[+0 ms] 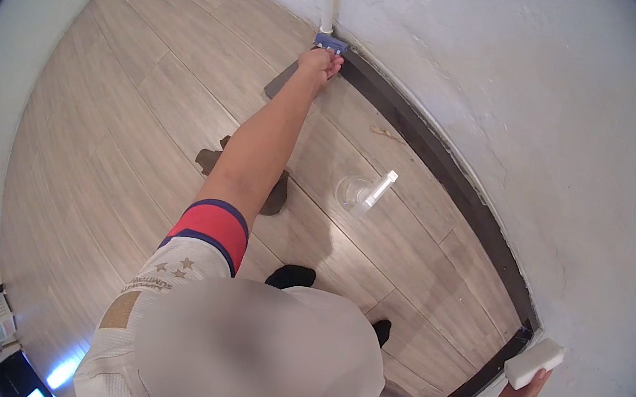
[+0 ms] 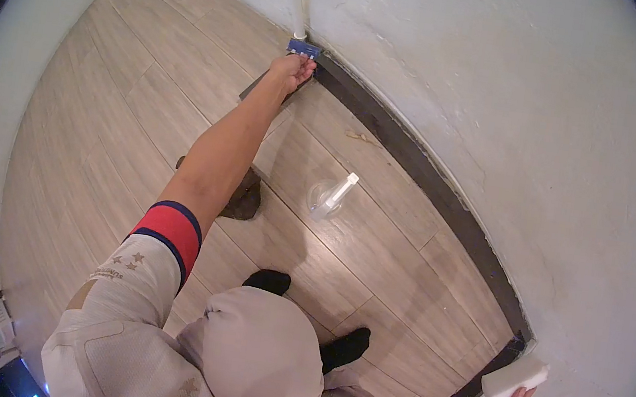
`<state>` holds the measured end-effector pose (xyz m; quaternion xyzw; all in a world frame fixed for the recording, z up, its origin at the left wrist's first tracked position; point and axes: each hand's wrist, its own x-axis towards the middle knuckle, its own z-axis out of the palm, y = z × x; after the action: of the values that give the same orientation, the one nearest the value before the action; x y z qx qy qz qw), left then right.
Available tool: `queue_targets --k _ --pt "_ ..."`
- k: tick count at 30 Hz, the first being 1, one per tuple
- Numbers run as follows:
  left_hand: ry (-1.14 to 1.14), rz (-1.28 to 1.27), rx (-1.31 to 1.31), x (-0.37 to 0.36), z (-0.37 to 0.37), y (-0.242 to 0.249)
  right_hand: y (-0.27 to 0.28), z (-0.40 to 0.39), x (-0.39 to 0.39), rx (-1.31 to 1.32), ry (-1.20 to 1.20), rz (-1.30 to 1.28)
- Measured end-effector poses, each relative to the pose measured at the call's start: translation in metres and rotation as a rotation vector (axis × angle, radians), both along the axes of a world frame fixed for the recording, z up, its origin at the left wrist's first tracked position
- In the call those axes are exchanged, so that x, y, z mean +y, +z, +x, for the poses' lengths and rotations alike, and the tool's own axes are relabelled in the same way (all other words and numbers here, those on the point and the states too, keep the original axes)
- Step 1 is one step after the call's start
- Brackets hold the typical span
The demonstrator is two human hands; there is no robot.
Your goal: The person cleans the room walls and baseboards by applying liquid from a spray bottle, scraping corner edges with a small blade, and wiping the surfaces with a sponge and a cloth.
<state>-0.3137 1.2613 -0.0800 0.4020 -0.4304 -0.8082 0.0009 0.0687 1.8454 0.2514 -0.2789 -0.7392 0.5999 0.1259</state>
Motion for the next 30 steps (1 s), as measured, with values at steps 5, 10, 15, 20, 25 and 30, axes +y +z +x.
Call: queue_targets --k 5,10,15,20,25,30 --pt "-0.044 -0.100 0.005 0.000 0.004 0.005 0.001 -0.002 -0.004 -0.004 0.012 0.003" --pt "-0.007 -0.093 0.030 -0.007 0.003 -0.002 -0.002 -0.001 0.002 -0.004 0.012 -0.002" --pt "0.192 -0.432 0.116 -0.023 0.041 0.020 0.000 -0.002 -0.001 0.008 0.010 0.004" --pt "-0.194 -0.934 0.304 -0.056 0.090 0.017 -0.004 0.000 0.004 -0.007 0.020 0.002" --pt "-0.403 -1.583 0.442 -0.037 0.121 0.002 -0.005 -0.010 0.003 0.020 0.059 -0.035" --pt "-0.518 -1.687 0.385 -0.030 0.141 -0.007 0.003 -0.017 -0.015 0.022 0.057 -0.017"
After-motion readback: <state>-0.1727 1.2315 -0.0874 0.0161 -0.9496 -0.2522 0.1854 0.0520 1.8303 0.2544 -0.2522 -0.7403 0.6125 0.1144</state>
